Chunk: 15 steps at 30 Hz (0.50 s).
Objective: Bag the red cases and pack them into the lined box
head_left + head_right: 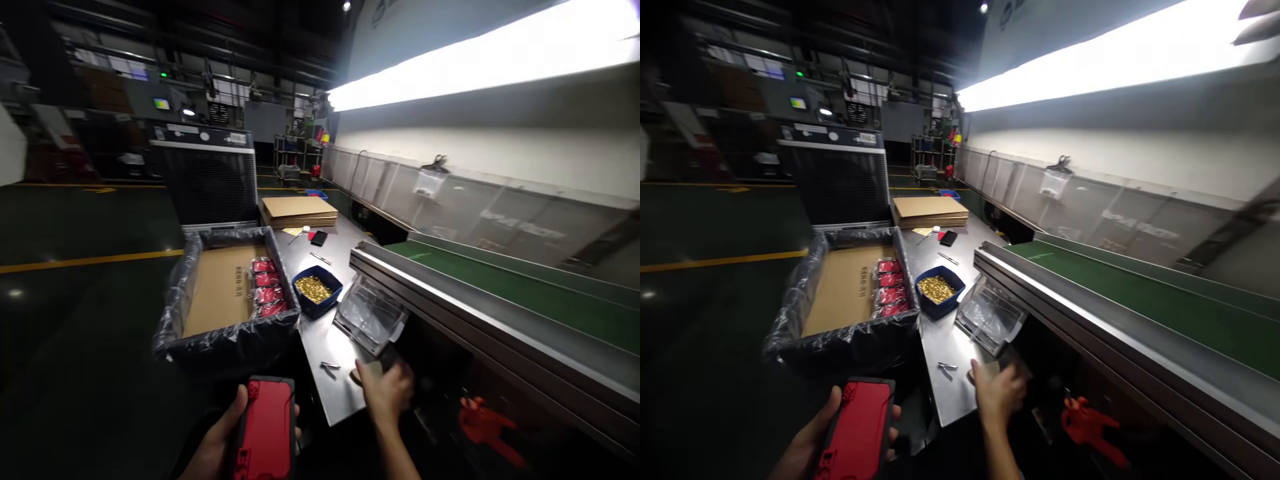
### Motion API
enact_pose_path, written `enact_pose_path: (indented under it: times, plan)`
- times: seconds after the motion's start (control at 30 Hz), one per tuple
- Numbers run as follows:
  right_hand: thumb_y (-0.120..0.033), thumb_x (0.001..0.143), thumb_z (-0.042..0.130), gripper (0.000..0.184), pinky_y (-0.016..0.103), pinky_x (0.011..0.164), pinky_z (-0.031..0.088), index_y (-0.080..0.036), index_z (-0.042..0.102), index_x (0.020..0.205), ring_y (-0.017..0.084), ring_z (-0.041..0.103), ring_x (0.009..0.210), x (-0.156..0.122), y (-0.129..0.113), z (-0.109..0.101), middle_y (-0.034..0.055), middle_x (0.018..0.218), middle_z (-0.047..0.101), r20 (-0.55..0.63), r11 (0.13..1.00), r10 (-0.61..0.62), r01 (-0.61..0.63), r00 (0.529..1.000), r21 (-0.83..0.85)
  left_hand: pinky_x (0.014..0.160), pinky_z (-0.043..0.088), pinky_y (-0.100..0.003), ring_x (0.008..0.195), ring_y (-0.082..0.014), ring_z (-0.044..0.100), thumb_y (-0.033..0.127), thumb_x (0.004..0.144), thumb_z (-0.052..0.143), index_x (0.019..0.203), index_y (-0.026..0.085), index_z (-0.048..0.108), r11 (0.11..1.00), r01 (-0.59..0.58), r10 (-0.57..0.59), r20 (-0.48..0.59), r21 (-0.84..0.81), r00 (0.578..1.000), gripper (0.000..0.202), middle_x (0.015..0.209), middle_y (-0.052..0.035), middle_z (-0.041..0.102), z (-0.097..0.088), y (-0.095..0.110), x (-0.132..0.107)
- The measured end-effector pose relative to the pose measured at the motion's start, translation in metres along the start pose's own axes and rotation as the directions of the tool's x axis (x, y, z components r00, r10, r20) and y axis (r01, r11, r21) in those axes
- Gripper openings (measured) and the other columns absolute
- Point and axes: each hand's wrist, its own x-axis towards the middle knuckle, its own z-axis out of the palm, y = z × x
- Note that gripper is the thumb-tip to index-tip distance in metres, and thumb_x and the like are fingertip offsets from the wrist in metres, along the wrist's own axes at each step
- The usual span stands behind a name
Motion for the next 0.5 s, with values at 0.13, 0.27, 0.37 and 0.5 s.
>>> enact_pose_path:
  times: [0.13,0.27,0.37,0.5]
  plan:
    - [-0.065,0.054,0.073,0.095,0.06,0.111,0.035,-0.006,0.052,0.125,0.051,0.038,0.136,0.028,0.052,0.004,0.0342,0.14,0.045,0.094,0.979,0.201,-0.203,0.975,0.008,0.093,0.052,-0.038,0.106,-0.0329,0.069,0.062,0.084,0.065,0.128,-0.001,0.06,0.999,0.006,-0.01,0.097,0.036,0.995,0.077,0.121,-0.0262,0.068,0.0,0.002,-0.003]
    - [-0.071,0.05,0.072,0.065,0.044,0.063,0.054,-0.017,0.06,0.085,0.037,0.069,0.078,0.027,0.083,-0.019,0.0158,0.077,0.069,0.229,0.94,0.309,-0.333,0.923,0.073,0.092,0.054,-0.038,0.106,-0.0343,0.069,0.062,0.079,0.072,0.124,0.002,0.064,0.996,-0.01,0.009,0.011,0.083,1.0,0.076,0.119,-0.0228,0.07,0.004,0.003,-0.002]
    - [-0.075,0.045,0.072,0.074,0.035,0.051,0.049,-0.017,0.058,0.088,0.028,0.067,0.065,-0.003,0.071,-0.036,0.0104,0.068,0.067,0.257,0.911,0.317,-0.368,0.913,0.184,0.085,0.057,-0.04,0.097,-0.0351,0.071,0.068,0.069,0.077,0.114,0.004,0.07,0.989,-0.037,0.058,-0.144,0.145,0.988,0.078,0.108,-0.0209,0.074,0.008,0.0,0.001]
    - [-0.068,0.059,0.078,0.062,0.032,0.056,0.053,-0.017,0.06,0.088,0.023,0.066,0.061,-0.084,0.006,-0.051,0.0086,0.068,0.069,0.42,0.891,0.051,-0.231,0.906,0.391,0.068,0.057,-0.033,0.076,-0.0278,0.071,0.076,0.063,0.076,0.101,0.007,0.071,0.97,-0.051,0.122,-0.297,0.236,0.947,0.078,0.086,-0.0156,0.075,0.012,-0.012,0.009]
